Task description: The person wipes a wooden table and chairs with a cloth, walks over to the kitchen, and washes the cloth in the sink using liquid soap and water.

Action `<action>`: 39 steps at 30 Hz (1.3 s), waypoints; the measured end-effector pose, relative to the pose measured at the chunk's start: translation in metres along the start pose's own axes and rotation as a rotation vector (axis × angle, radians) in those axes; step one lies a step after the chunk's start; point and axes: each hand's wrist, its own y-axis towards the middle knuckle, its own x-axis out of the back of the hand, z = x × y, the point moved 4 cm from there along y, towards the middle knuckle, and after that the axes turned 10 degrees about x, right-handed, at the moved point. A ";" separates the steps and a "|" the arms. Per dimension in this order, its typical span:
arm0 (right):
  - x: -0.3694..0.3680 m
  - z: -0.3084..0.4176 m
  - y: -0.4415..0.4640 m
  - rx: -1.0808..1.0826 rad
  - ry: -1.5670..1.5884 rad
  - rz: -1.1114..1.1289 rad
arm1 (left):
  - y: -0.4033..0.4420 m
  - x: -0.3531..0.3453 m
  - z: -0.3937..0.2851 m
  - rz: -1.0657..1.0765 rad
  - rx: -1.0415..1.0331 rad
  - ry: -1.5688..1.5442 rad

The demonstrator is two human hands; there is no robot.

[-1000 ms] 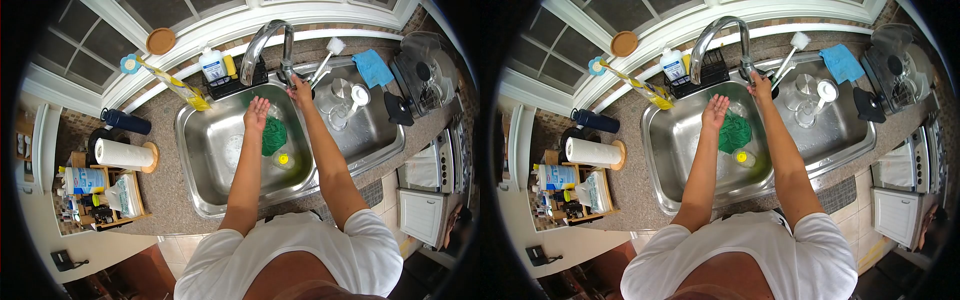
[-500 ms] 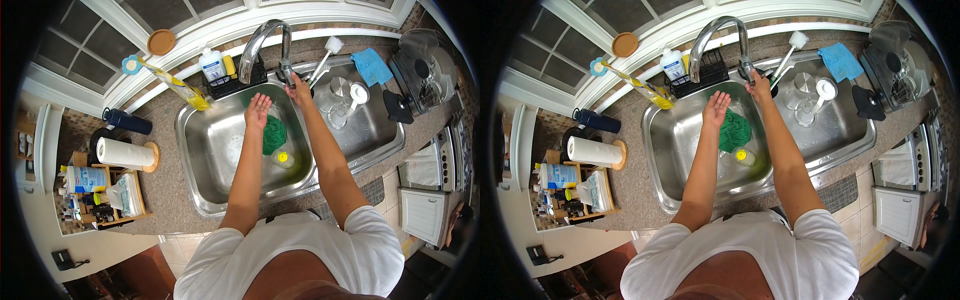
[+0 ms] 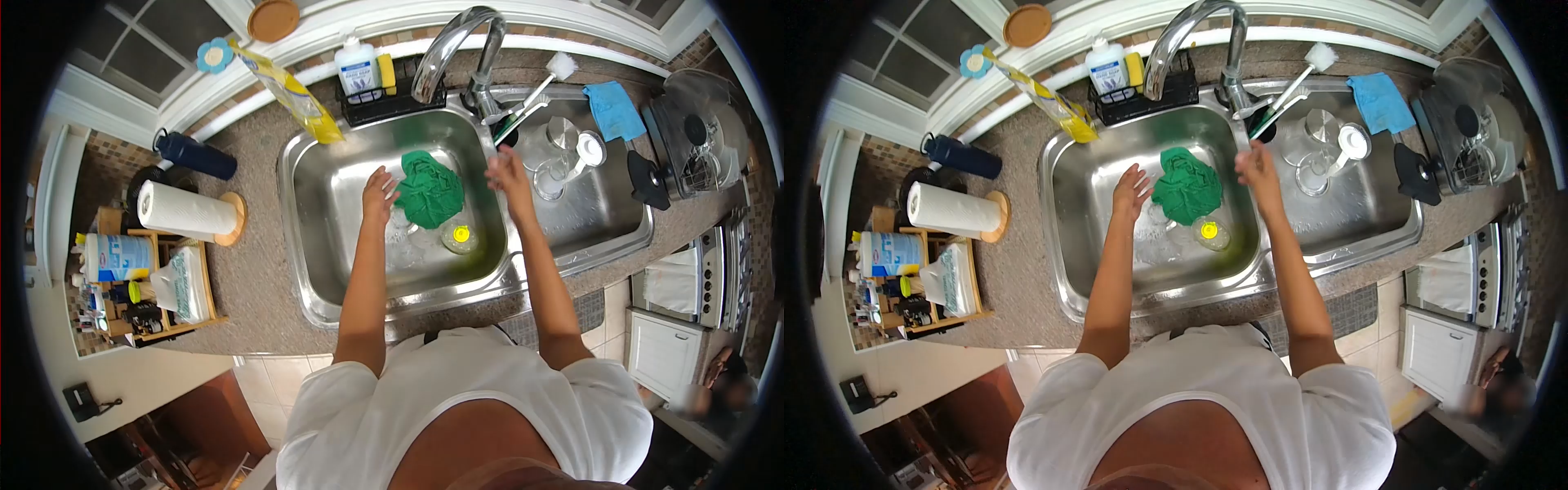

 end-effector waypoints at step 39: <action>-0.027 0.012 -0.073 -0.107 -0.560 0.175 | -0.022 -0.088 0.042 0.402 -0.491 0.769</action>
